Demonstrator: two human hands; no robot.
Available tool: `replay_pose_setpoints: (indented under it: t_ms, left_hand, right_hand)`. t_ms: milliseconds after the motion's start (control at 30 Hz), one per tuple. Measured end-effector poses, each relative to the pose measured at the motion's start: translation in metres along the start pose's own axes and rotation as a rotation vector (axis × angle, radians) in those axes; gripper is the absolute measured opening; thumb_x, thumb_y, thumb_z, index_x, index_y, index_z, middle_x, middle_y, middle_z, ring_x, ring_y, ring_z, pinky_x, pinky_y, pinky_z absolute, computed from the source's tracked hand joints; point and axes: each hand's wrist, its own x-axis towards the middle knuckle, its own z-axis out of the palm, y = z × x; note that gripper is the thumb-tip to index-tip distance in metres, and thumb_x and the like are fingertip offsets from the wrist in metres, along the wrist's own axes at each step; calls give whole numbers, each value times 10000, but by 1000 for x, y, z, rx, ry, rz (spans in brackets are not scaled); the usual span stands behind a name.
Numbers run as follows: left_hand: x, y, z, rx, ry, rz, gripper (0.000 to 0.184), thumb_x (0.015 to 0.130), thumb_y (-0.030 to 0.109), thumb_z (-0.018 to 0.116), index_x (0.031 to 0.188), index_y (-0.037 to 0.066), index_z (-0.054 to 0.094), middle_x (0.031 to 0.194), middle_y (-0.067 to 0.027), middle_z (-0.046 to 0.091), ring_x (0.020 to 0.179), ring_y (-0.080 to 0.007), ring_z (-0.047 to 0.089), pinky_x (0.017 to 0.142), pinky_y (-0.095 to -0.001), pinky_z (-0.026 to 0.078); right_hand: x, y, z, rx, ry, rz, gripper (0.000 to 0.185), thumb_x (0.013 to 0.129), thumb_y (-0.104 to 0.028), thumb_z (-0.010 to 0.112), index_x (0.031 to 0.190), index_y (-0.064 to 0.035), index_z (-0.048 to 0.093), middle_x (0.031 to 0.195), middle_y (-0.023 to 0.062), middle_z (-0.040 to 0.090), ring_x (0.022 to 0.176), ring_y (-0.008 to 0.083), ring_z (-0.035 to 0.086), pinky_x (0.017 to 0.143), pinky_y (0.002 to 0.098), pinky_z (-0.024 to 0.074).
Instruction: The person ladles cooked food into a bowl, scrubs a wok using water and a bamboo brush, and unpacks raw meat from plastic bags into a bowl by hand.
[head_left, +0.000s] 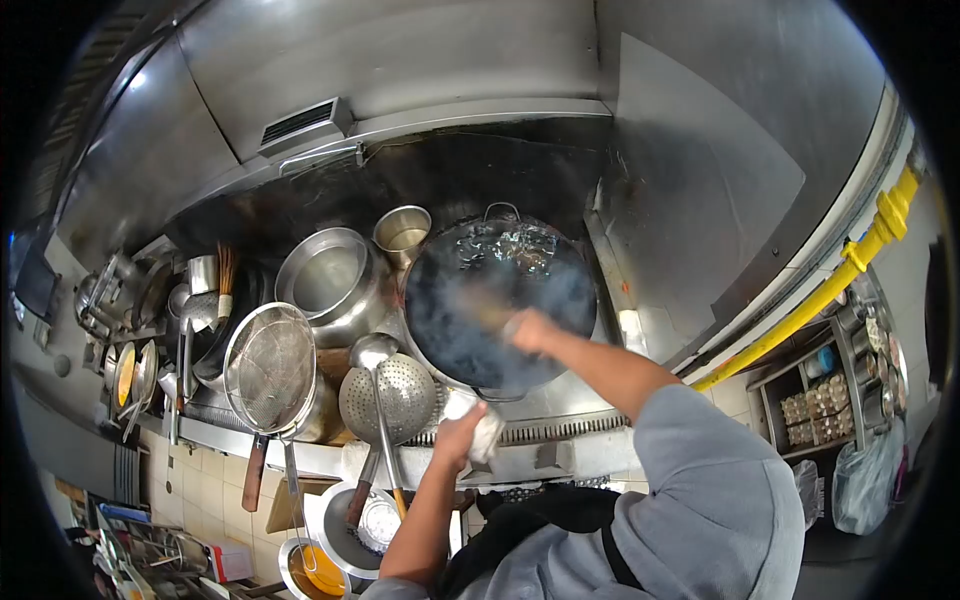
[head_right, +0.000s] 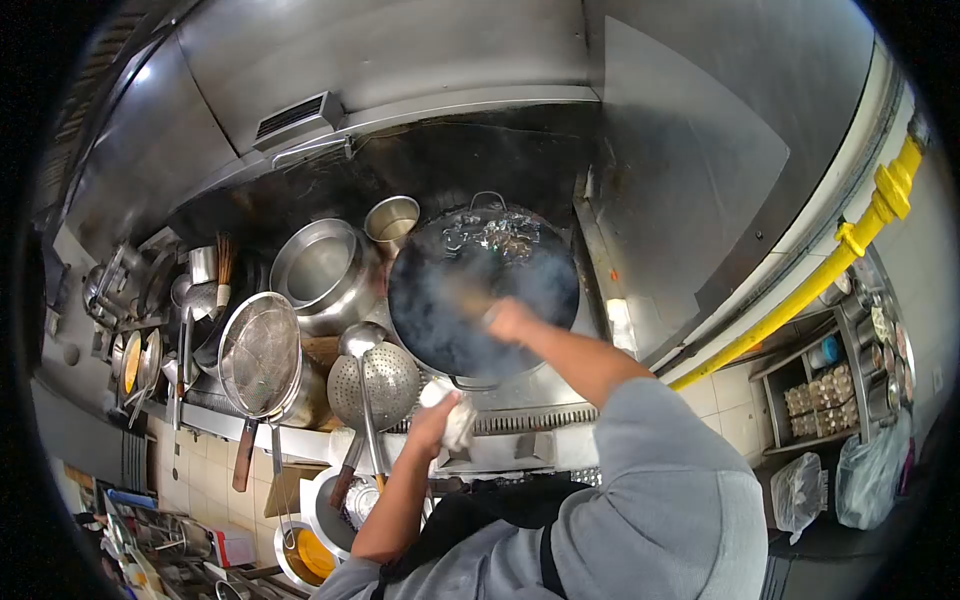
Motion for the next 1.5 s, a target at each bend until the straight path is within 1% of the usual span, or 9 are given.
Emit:
replay_pose_setpoints:
  t_ms: [33,167,300,500,633,733,867,1000,1500]
  left_hand:
    - [-9,1,-15,70,50,104,515,772,355,786,1003,-89,665,952,-142,684,772,-206,653,692,-339,525]
    - [8,-62,-89,562,206,208,636,674,366,792,1048,-123,635,985,-264,676,832,-358,679,808,-390,524]
    - [1,-66,-84,1027,378,177,742,616,436,821,1100,-85,611,1045,-273,651,995,-419,627,889,-428,500]
    - [-13,-61,-99,933,462,232,1019,604,389,858,1387,-48,375,1077,-274,652,998,-391,648,863,-435,510]
    - [-4,-77,-109,1018,462,223,1039,613,349,860,1421,-31,329,1043,-254,663,948,-404,651,832,-436,516]
    - [-18,-69,-104,976,462,332,1020,641,328,843,1421,-57,309,1175,-280,594,1082,-415,580,928,-434,465]
    - [-33,-74,-106,818,460,635,850,700,252,797,1358,-96,387,1303,-305,486,1208,-439,472,1041,-439,377]
    - [-35,-69,-108,753,390,819,674,746,201,746,1288,-96,474,1323,-301,467,1220,-451,458,1060,-456,358]
    - [-65,-27,-32,768,-57,1069,538,780,100,680,1255,-78,500,1354,-275,450,1275,-422,420,1091,-453,308]
  right_hand:
    - [-1,10,23,24,-23,-349,553,721,-352,776,1236,-194,651,1147,147,674,1010,266,653,870,376,527]
    - [-18,22,-76,-419,-118,-118,531,725,-361,753,1216,-175,665,1115,140,686,1010,279,664,883,386,515]
    - [13,36,-112,-5,921,265,424,830,-285,607,1219,-120,588,1071,194,679,1025,333,652,859,435,526]
    - [-34,-13,1,40,-129,-37,600,770,-296,727,1326,-138,566,1118,152,661,857,289,679,558,403,596]
    - [-61,-10,-54,-81,-323,37,689,705,-378,795,1342,-259,562,1181,81,652,1002,263,637,690,428,595]
    - [-30,46,-124,-707,308,187,580,770,-334,702,1300,-142,563,1148,146,666,1043,294,648,891,405,523]
    - [-85,43,-157,251,665,159,696,829,-236,677,1447,-88,394,1015,121,679,838,213,661,515,363,552]
    - [-131,111,-39,273,946,7,687,765,-219,755,1358,-47,457,1082,152,648,934,251,633,890,369,499]
    - [-278,163,77,-200,690,206,745,728,-350,729,1374,-99,454,1406,219,423,1235,393,479,992,471,433]
